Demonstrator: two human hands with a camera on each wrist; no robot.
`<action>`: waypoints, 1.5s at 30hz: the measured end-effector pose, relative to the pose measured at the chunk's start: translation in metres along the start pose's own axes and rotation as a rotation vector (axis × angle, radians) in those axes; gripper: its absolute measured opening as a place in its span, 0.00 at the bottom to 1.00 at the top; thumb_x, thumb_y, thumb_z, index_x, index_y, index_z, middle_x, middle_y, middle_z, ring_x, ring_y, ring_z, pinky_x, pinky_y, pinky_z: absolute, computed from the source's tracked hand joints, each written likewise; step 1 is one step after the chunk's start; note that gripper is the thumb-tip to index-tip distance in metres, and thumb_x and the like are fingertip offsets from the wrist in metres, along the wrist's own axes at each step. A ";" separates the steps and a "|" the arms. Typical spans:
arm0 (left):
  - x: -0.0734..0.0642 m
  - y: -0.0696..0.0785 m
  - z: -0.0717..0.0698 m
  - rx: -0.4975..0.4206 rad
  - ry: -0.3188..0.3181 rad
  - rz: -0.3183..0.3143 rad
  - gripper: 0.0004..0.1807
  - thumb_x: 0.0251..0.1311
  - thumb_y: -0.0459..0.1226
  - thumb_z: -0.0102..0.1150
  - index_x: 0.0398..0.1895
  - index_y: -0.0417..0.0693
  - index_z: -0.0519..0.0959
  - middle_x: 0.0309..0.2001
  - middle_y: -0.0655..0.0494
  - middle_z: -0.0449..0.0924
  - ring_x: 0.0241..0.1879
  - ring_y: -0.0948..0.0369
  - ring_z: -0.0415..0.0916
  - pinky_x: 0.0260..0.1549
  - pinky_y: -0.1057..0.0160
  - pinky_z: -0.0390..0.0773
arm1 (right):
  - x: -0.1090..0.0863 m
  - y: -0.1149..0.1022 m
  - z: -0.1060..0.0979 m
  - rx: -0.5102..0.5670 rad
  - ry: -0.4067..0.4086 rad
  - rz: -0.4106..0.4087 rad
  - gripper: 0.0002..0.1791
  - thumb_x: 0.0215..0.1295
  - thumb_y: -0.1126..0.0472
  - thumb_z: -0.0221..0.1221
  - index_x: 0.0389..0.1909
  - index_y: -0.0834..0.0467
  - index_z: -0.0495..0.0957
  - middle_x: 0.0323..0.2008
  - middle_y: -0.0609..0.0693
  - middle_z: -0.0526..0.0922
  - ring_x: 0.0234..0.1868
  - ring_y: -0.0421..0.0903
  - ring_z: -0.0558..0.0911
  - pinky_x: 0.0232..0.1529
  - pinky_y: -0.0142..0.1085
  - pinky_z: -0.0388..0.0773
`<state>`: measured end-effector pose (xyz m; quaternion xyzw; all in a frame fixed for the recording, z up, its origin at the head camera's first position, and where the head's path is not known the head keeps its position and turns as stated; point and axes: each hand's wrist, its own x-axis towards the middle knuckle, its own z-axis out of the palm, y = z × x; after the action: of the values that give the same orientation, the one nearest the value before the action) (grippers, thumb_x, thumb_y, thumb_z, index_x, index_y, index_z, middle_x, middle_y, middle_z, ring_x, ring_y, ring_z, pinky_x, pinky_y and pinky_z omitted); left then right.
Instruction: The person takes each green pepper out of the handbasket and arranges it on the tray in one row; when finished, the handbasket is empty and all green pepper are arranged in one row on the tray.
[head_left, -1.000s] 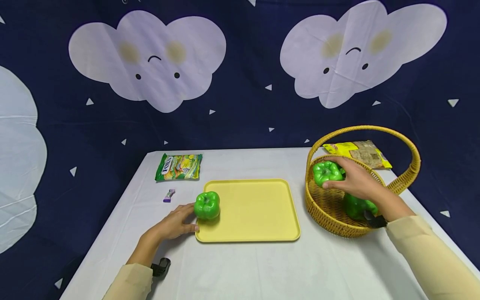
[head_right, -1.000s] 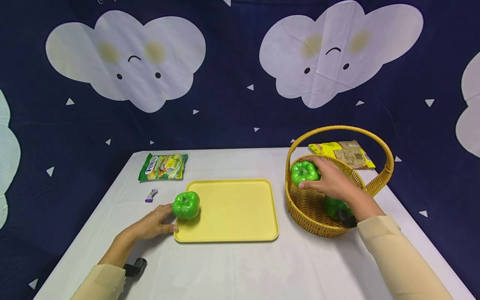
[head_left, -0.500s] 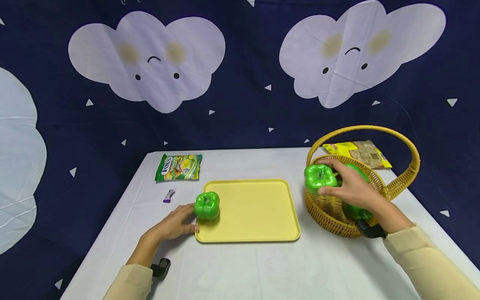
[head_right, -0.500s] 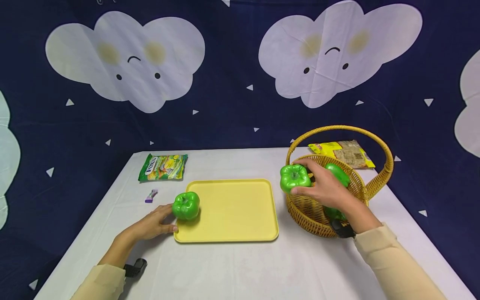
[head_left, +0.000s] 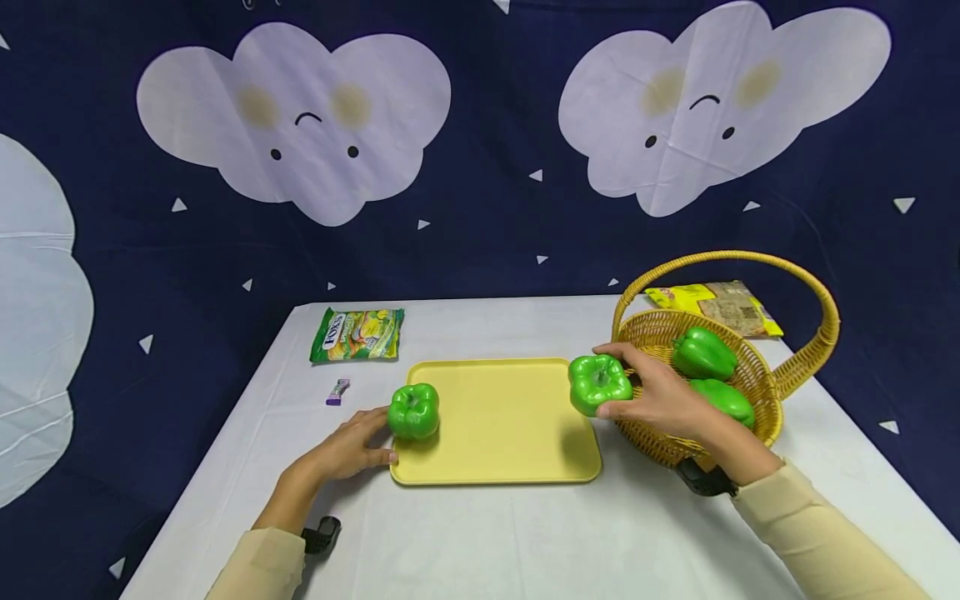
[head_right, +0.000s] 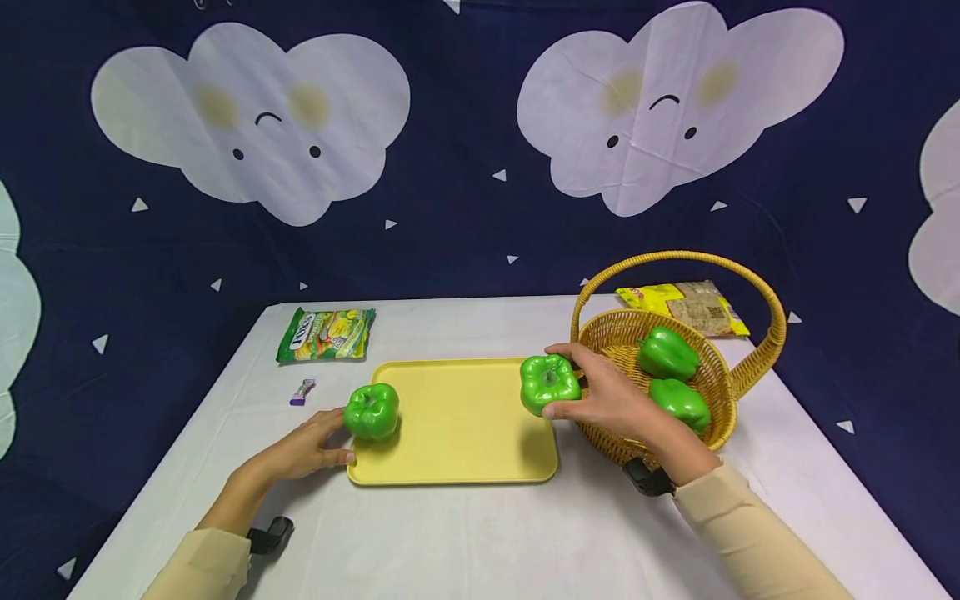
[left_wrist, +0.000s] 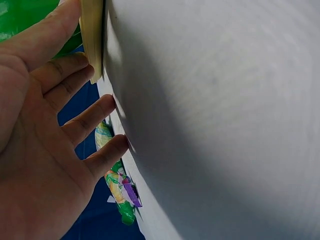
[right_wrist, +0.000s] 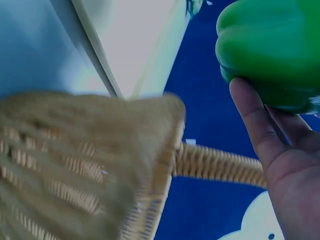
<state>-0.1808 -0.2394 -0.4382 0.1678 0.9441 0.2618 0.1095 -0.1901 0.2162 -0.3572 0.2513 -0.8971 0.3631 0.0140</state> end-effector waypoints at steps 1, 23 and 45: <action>0.000 0.000 0.000 0.001 0.000 0.000 0.41 0.53 0.48 0.65 0.68 0.42 0.62 0.69 0.40 0.61 0.68 0.40 0.56 0.65 0.35 0.55 | 0.001 0.000 0.003 0.010 -0.010 0.006 0.43 0.47 0.50 0.70 0.64 0.54 0.63 0.54 0.56 0.76 0.47 0.48 0.79 0.44 0.36 0.79; 0.001 0.000 0.001 -0.002 -0.012 -0.011 0.41 0.54 0.47 0.65 0.68 0.42 0.62 0.70 0.40 0.60 0.69 0.40 0.55 0.65 0.35 0.55 | 0.027 -0.004 0.060 0.110 -0.075 0.032 0.47 0.45 0.45 0.71 0.65 0.56 0.63 0.55 0.56 0.75 0.50 0.49 0.78 0.47 0.39 0.78; 0.000 0.003 -0.001 0.001 -0.013 -0.011 0.41 0.54 0.48 0.64 0.68 0.41 0.62 0.69 0.40 0.60 0.69 0.39 0.54 0.65 0.34 0.54 | 0.052 -0.016 0.107 0.080 -0.087 0.109 0.47 0.46 0.41 0.70 0.65 0.56 0.63 0.56 0.53 0.75 0.54 0.48 0.76 0.55 0.44 0.76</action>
<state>-0.1800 -0.2378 -0.4359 0.1642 0.9444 0.2598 0.1168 -0.2108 0.1130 -0.4146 0.2180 -0.8939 0.3877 -0.0551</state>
